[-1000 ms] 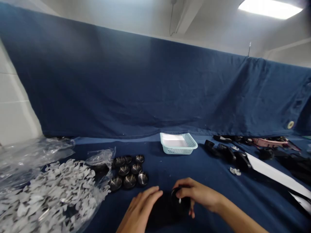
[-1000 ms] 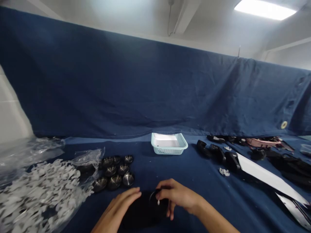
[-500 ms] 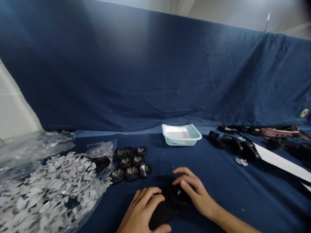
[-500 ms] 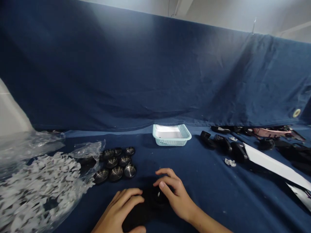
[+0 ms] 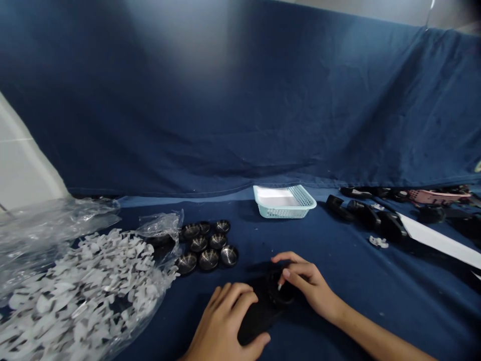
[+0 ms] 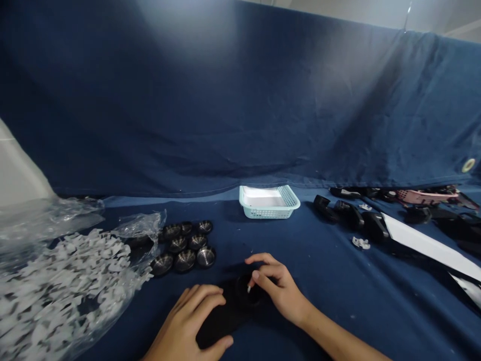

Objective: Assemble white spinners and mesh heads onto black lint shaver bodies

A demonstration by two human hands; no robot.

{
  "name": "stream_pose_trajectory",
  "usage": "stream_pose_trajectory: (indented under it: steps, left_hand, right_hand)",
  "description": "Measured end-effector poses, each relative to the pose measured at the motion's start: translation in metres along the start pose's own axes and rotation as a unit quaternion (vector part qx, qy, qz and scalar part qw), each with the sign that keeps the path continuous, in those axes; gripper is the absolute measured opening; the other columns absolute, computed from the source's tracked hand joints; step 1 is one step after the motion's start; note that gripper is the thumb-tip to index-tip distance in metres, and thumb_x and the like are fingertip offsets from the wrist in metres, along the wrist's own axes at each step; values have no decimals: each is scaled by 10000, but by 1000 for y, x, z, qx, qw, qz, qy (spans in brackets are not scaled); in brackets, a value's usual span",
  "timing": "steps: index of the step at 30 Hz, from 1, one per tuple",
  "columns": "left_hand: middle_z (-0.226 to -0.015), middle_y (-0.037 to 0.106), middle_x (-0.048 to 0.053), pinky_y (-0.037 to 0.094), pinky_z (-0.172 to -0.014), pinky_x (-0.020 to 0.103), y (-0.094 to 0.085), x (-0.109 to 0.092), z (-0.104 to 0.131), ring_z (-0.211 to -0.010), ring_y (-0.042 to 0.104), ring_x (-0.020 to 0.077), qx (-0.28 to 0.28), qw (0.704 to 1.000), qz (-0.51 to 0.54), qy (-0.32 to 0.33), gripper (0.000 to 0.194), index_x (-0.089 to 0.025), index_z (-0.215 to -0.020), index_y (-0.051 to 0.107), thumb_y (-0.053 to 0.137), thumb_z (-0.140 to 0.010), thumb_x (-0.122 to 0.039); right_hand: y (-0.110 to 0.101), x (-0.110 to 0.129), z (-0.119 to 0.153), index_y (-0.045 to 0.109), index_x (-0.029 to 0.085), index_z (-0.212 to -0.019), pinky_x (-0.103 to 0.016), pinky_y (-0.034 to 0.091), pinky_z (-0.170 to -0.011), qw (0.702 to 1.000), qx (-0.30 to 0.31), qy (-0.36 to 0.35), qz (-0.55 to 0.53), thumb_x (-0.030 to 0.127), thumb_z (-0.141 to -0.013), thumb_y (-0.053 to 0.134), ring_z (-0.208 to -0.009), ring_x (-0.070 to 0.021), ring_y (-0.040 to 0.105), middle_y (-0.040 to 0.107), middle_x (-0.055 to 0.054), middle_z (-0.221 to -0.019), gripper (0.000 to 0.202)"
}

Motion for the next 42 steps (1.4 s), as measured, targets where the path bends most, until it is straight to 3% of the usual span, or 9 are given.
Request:
stream_pose_trajectory:
  steps: [3, 9, 19, 35, 42]
  left_hand:
    - [-1065, 663, 65, 517, -844, 499, 0, 0, 0, -953, 633, 287, 5, 1000, 4, -4, 384, -206, -993, 610, 741, -634, -170]
    - [-1070, 659, 63, 518, -841, 494, 0, 0, -2, -949, 625, 286, 6, 1000, 14, -4, 397, -206, -998, 612, 742, -625, -168]
    - [-1076, 654, 65, 515, -861, 497, 1, 1, 1, -960, 615, 289, 2, 999, 39, -15, 436, -204, -1001, 624, 785, -598, -169]
    - [-1063, 661, 33, 519, -824, 473, 7, -1, 7, -917, 622, 267, 9, 999, -10, 31, 464, -216, -1001, 615, 832, -619, -365]
    - [-1066, 648, 43, 504, -854, 493, 8, -1, 7, -915, 612, 269, 5, 1000, -11, 21, 483, -212, -1014, 608, 833, -613, -362]
  right_hand:
    - [2, 4, 2, 782, 251, -883, -458, 409, -996, 1000, 17, 3, -3, 429, -936, 549, -1154, -280, 555, 597, -76, -1288, 298]
    - [4, 4, 1, 775, 221, -788, -472, 430, -970, 999, 31, 8, 0, 444, -958, 495, -1096, -280, 584, 616, -85, -1261, 396]
    - [7, 13, 5, 731, 209, -821, -428, 412, -986, 997, 46, -18, 56, 378, -872, 648, -1137, -277, 565, 585, -101, -1267, 195]
    - [4, 5, 8, 672, 197, -691, -461, 448, -916, 996, 19, -10, 81, 372, -816, 710, -1027, -281, 614, 598, -101, -1240, 218]
    - [3, 13, 3, 680, 204, -688, -518, 375, -1031, 989, 29, 9, 146, 379, -819, 706, -1183, -318, 552, 570, -101, -1289, 220]
Point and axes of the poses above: each hand's wrist, its own z-axis away from the middle knuckle, its own y-axis out of the palm, x = y × z, the point moved 7 cm from there along -z, towards the middle knuckle
